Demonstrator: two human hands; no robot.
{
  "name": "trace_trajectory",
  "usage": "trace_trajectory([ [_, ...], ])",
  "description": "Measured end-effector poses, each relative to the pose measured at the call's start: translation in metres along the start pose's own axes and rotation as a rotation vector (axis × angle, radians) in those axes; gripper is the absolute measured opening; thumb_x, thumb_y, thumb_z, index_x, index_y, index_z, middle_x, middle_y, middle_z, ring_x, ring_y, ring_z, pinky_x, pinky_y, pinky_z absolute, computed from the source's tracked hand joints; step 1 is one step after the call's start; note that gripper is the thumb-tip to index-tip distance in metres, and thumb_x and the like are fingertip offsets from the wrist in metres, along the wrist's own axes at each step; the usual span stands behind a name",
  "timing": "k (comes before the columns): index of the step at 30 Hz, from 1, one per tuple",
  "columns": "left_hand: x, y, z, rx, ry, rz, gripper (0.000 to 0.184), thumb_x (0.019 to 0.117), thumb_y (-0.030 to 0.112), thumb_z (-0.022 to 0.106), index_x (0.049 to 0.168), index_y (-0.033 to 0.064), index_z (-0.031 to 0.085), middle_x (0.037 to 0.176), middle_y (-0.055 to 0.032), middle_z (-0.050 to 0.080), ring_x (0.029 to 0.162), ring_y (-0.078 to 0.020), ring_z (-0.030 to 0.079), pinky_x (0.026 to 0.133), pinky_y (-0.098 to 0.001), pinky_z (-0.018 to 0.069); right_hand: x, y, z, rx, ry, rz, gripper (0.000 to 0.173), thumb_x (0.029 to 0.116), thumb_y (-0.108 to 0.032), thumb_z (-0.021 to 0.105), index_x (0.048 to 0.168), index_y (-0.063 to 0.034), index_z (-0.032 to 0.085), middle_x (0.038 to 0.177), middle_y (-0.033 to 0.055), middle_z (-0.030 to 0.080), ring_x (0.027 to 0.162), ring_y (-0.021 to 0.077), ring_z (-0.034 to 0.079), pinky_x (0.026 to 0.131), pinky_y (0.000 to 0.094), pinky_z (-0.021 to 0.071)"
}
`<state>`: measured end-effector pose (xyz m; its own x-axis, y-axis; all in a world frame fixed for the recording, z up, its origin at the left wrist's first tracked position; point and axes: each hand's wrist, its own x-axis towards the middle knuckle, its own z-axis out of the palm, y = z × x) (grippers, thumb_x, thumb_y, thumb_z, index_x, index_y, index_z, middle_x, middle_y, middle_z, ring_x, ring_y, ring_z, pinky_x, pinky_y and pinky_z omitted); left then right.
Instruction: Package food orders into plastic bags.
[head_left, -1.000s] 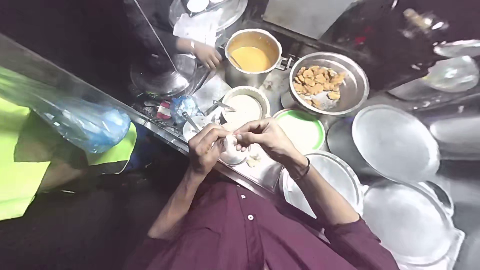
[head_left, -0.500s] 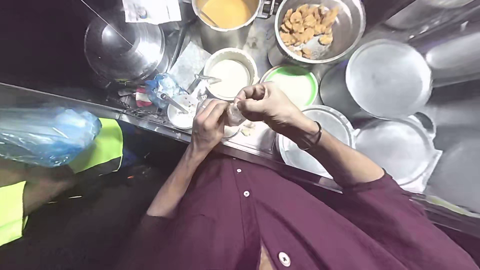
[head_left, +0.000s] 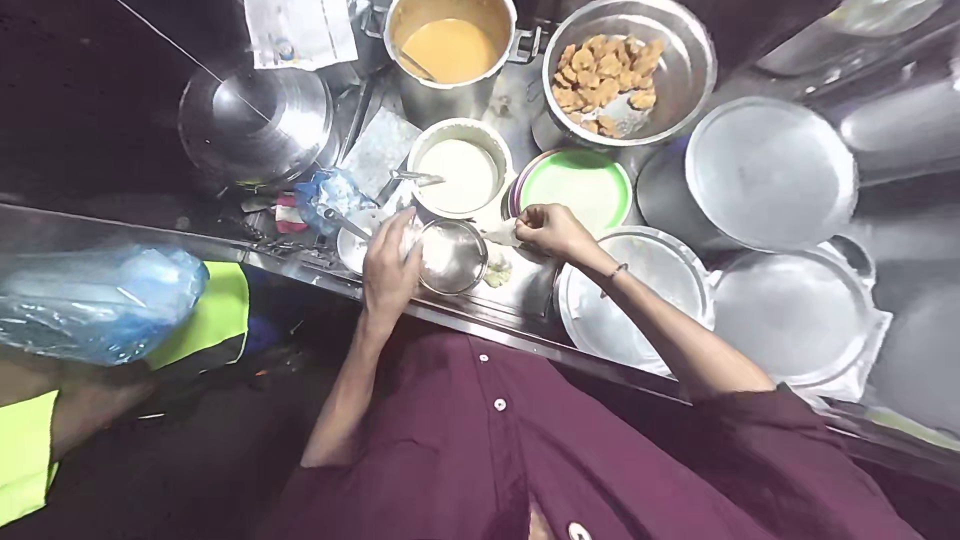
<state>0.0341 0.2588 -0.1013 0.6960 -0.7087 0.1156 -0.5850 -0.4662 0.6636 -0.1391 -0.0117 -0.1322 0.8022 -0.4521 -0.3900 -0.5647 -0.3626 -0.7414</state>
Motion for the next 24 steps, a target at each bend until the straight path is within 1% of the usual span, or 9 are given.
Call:
trace_trajectory([
  [2, -0.005, -0.006, -0.008, -0.013, 0.120, -0.012, 0.041, 0.0994, 0.019, 0.066, 0.140, 0.0107, 0.061, 0.137, -0.0082, 0.064, 0.118, -0.0183, 0.065, 0.098, -0.0397, 0.0567, 0.030, 0.033, 0.015, -0.116, 0.036, 0.067, 0.022, 0.0932, -0.027, 0.067, 0.093, -0.0058, 0.071, 0.075, 0.0102, 0.066, 0.069, 0.0272, 0.065, 0.065, 0.0547, 0.0519],
  [6, -0.016, -0.015, -0.027, -0.055, 0.395, 0.011, 0.038, 0.1001, 0.012, 0.064, 0.137, 0.0052, 0.060, 0.136, -0.0085, 0.065, 0.116, -0.0177, 0.067, 0.094, -0.0366, 0.0589, 0.056, 0.079, 0.041, -0.226, 0.014, 0.133, 0.024, 0.0959, -0.024, 0.065, 0.097, -0.0006, 0.071, 0.085, 0.0207, 0.069, 0.082, 0.0409, 0.068, 0.074, 0.0659, 0.0528],
  [10, -0.034, -0.036, -0.047, -0.104, 0.620, -0.041, 0.039, 0.1032, 0.010, 0.058, 0.139, -0.0040, 0.054, 0.131, -0.0139, 0.067, 0.117, -0.0235, 0.067, 0.100, -0.0417, 0.0580, 0.038, 0.054, 0.041, -0.138, 0.000, -0.131, 0.020, 0.1023, -0.024, 0.061, 0.099, -0.0064, 0.070, 0.076, 0.0123, 0.066, 0.065, 0.0290, 0.064, 0.061, 0.0543, 0.0536],
  [12, -0.044, -0.045, -0.051, -0.149, 0.696, -0.109, 0.038, 0.1049, 0.011, 0.056, 0.140, -0.0033, 0.052, 0.124, -0.0121, 0.070, 0.111, -0.0219, 0.069, 0.096, -0.0400, 0.0591, 0.039, 0.031, 0.040, -0.084, -0.034, -0.209, 0.019, 0.1038, -0.024, 0.061, 0.099, -0.0074, 0.070, 0.075, 0.0091, 0.066, 0.062, 0.0233, 0.062, 0.060, 0.0486, 0.0533],
  [14, -0.050, -0.050, -0.053, -0.141, 0.739, -0.146, 0.036, 0.1036, 0.011, 0.059, 0.136, -0.0026, 0.056, 0.107, -0.0092, 0.072, 0.090, -0.0175, 0.071, 0.082, -0.0364, 0.0613, 0.049, 0.007, 0.049, -0.085, -0.076, -0.247, 0.020, 0.1034, -0.023, 0.061, 0.099, -0.0056, 0.070, 0.078, 0.0089, 0.068, 0.067, 0.0228, 0.064, 0.065, 0.0496, 0.0545],
  [16, -0.056, -0.042, -0.052, -0.104, 0.769, -0.127, 0.021, 0.0971, 0.011, 0.068, 0.112, -0.0036, 0.065, 0.098, -0.0103, 0.072, 0.076, -0.0167, 0.071, 0.070, -0.0350, 0.0633, 0.052, -0.019, 0.061, -0.126, -0.142, -0.361, 0.024, 0.1034, -0.028, 0.060, 0.105, -0.0067, 0.071, 0.089, 0.0086, 0.072, 0.077, 0.0223, 0.070, 0.074, 0.0495, 0.0588],
  [17, -0.059, -0.035, -0.054, -0.067, 0.783, -0.103, 0.016, 0.0928, 0.010, 0.073, 0.100, -0.0030, 0.067, 0.103, -0.0128, 0.073, 0.077, -0.0173, 0.073, 0.071, -0.0350, 0.0645, 0.053, -0.040, 0.068, -0.139, -0.168, -0.478, 0.027, 0.1037, -0.029, 0.057, 0.108, -0.0063, 0.071, 0.093, 0.0091, 0.071, 0.080, 0.0216, 0.069, 0.075, 0.0468, 0.0590],
  [20, -0.075, -0.011, -0.066, 0.068, 0.878, 0.028, 0.037, 0.0850, 0.011, 0.083, 0.116, -0.0019, 0.066, 0.100, -0.0096, 0.077, 0.088, -0.0193, 0.075, 0.081, -0.0377, 0.0650, 0.042, -0.118, 0.097, -0.051, -0.151, -0.924, 0.026, 0.1033, -0.025, 0.055, 0.115, -0.0092, 0.071, 0.103, 0.0059, 0.069, 0.086, 0.0139, 0.066, 0.077, 0.0335, 0.0580],
  [24, -0.090, 0.000, -0.121, 0.243, 1.133, 0.122, 0.024, 0.0975, 0.017, 0.069, 0.119, 0.0079, 0.066, 0.116, -0.0075, 0.072, 0.113, -0.0219, 0.068, 0.097, -0.0414, 0.0587, 0.016, -0.248, 0.111, 0.112, -0.105, -1.385, 0.026, 0.0974, -0.007, 0.061, 0.121, -0.0045, 0.071, 0.121, 0.0098, 0.068, 0.113, 0.0198, 0.065, 0.096, 0.0368, 0.0573],
])
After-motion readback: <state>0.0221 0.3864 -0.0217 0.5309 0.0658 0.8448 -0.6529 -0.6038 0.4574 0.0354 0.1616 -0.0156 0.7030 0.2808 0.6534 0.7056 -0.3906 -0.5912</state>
